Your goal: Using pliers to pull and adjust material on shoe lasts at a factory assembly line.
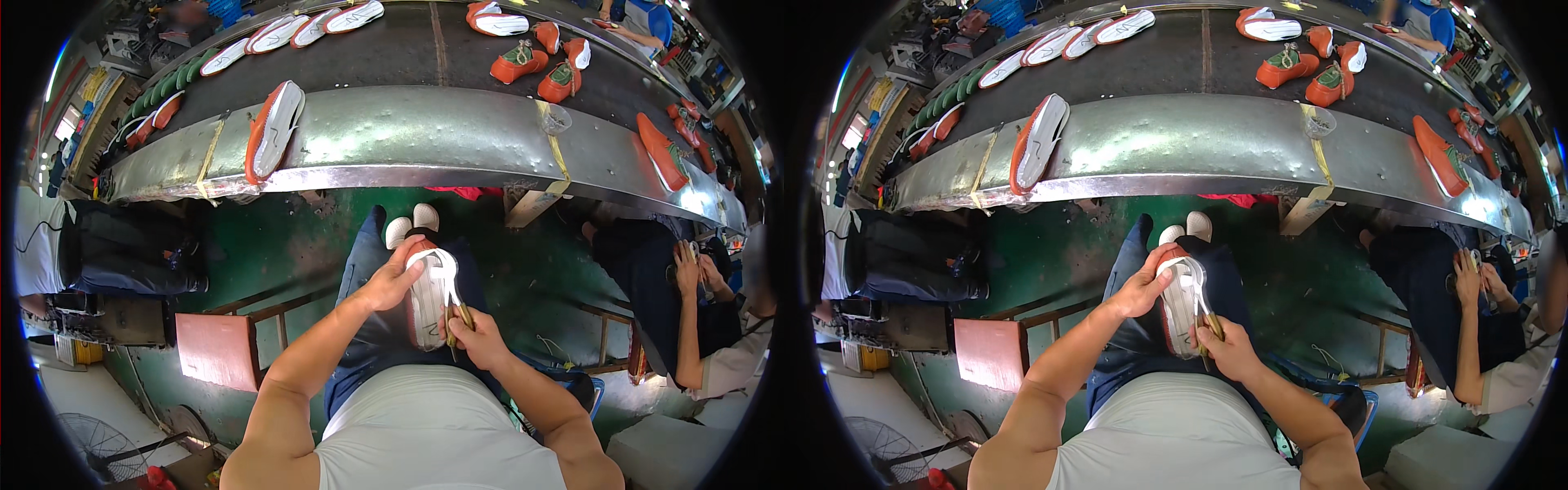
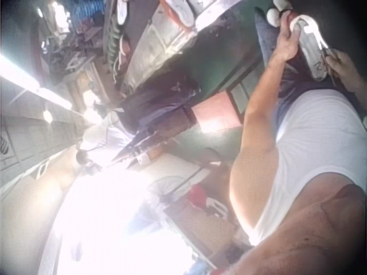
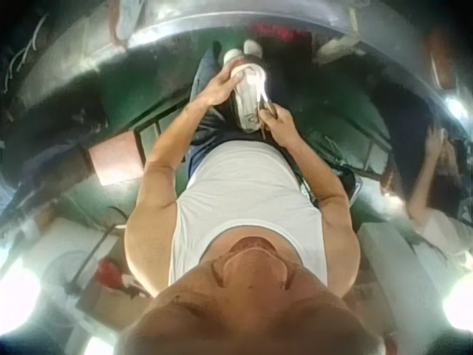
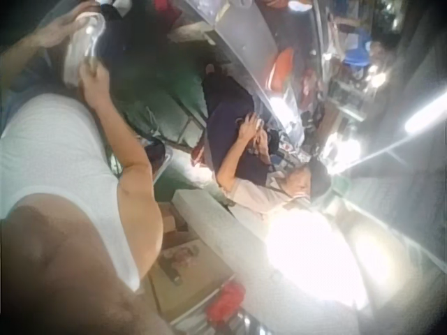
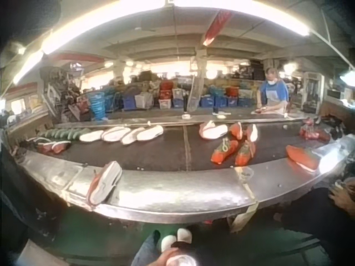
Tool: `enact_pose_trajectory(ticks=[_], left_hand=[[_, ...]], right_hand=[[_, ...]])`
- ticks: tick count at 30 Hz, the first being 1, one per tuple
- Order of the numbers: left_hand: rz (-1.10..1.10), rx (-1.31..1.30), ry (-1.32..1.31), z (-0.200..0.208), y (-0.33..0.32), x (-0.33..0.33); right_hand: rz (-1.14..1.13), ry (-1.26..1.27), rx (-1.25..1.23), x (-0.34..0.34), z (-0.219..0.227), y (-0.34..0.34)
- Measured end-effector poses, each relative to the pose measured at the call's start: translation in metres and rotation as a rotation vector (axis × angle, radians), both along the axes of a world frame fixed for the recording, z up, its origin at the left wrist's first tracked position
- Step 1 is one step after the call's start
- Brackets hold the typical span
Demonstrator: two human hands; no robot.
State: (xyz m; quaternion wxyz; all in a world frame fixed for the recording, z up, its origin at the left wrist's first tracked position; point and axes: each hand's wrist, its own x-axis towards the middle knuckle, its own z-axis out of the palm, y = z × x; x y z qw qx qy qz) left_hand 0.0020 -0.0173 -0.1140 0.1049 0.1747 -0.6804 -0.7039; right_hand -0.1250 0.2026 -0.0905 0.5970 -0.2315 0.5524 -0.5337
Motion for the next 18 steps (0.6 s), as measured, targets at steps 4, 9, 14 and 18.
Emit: enact_pose_trajectory(ticks=[4, 9, 14, 18], left_hand=[[0.012, -0.031, -0.031, -0.003, 0.003, -0.006], [-0.017, -0.112, -0.099, 0.006, -0.002, -0.015], [-0.035, 0.064, -0.001, -0.013, -0.007, -0.023], [-0.102, 0.324, -0.023, -0.013, -0.014, -0.025]], right_hand=[[0.038, 0.202, -0.056, -0.017, 0.003, 0.008], [0.296, 0.247, 0.263, -0.052, 0.049, -0.01], [0.19, 0.765, 0.039, -0.043, -0.02, 0.001], [0.037, 0.984, -0.085, -0.029, -0.032, 0.003]])
